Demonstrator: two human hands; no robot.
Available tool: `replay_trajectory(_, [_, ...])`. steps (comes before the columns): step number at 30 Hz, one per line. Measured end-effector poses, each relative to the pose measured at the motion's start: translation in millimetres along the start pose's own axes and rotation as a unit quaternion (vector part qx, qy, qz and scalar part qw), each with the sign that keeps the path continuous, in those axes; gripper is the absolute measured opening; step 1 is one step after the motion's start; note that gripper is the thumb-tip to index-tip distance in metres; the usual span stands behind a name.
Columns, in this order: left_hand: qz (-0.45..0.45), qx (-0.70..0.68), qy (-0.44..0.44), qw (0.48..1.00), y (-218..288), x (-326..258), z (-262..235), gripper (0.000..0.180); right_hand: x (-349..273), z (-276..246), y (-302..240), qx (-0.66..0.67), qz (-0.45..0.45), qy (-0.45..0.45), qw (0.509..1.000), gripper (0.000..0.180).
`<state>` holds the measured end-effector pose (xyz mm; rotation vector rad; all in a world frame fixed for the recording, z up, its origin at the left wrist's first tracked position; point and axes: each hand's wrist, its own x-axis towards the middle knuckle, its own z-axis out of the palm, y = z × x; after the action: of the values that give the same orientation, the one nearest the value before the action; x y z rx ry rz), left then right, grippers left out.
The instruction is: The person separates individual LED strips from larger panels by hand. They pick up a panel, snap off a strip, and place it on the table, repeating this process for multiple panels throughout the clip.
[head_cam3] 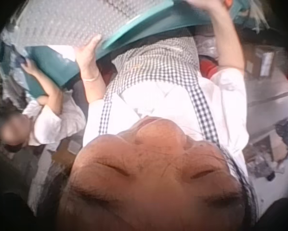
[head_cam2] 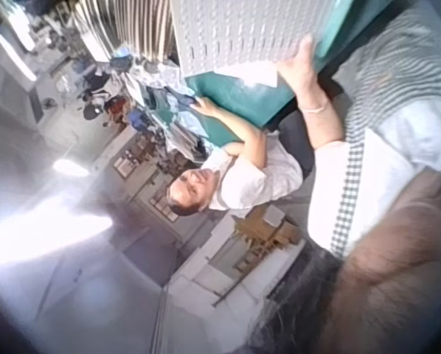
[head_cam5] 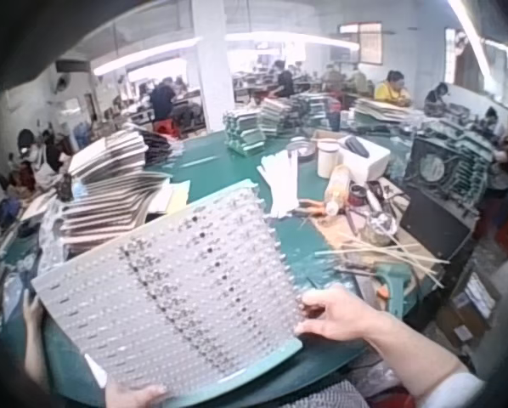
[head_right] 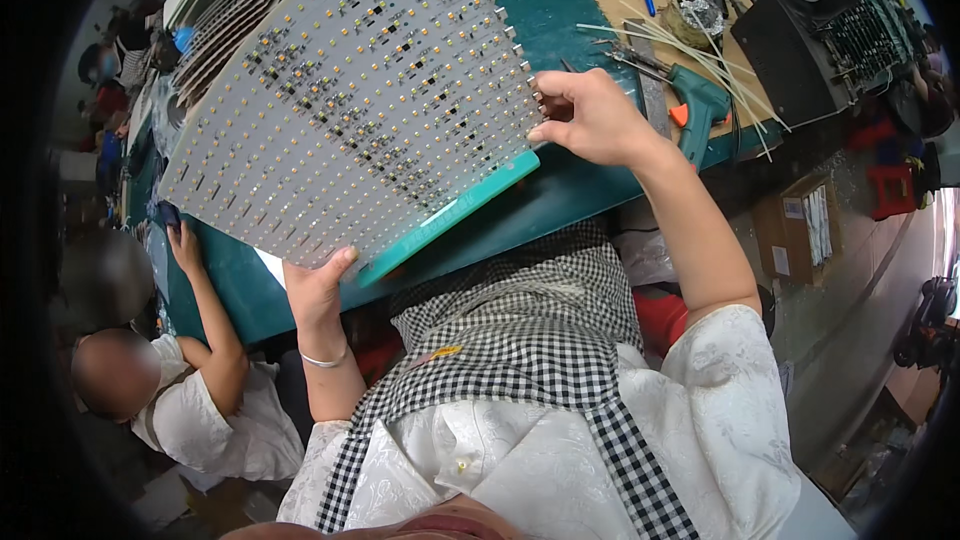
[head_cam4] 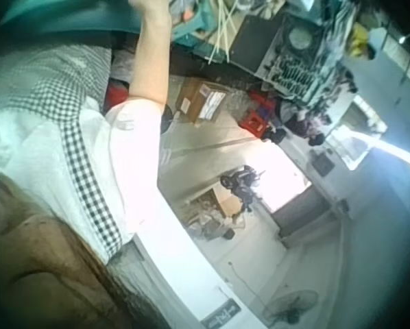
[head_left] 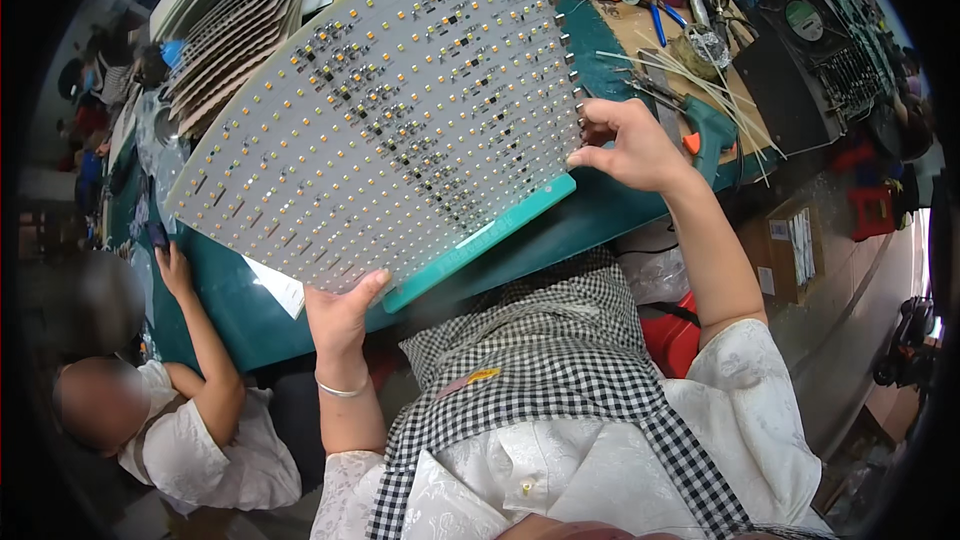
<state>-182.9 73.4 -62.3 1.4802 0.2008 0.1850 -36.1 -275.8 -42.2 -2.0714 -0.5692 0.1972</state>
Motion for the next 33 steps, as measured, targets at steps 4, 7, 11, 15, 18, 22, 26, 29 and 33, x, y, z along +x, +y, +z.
replay_trajectory(4, [0.034,0.097,0.05,0.993,-5.8,-22.2,6.6,0.051,-10.0,9.8,5.7,0.016,-0.054,0.074,0.996,0.025])
replay_trajectory(7, [0.174,0.187,-0.013,0.967,-10.0,-24.9,7.7,0.027,-19.2,23.6,12.1,0.042,-0.076,0.133,0.987,0.02])
replay_trajectory(11, [0.314,0.233,-0.133,0.911,-10.1,-20.0,5.7,0.017,-21.6,24.6,22.0,0.065,-0.199,0.128,0.969,0.016])
replay_trajectory(15, [0.306,0.204,-0.123,0.922,-9.5,-14.5,8.9,0.02,-24.1,41.1,6.5,0.128,-0.064,0.196,0.97,0.022])
replay_trajectory(18, [0.23,0.16,-0.064,0.958,-6.6,-13.7,7.0,0.018,-20.7,28.4,7.9,0.271,0.136,0.114,0.946,0.021])
replay_trajectory(22, [0.176,0.086,0.14,0.971,4.6,-1.2,-9.4,0.025,2.8,7.1,11.7,0.274,0.105,0.093,0.951,0.01])
replay_trajectory(26, [0.155,-0.114,0.143,0.971,41.6,11.1,-28.9,0.032,67.8,-16.8,39.7,0.254,0.109,0.095,0.956,0.009])
replay_trajectory(29, [0.125,-0.129,0.117,0.977,37.5,12.4,-30.2,0.036,112.5,-21.1,74.0,0.21,0.164,0.087,0.96,0.01])
replay_trajectory(33, [0.031,-0.101,0.115,0.988,14.3,0.4,-28.7,0.04,125.6,-12.5,74.7,-0.215,0.122,0.138,0.959,0.023])
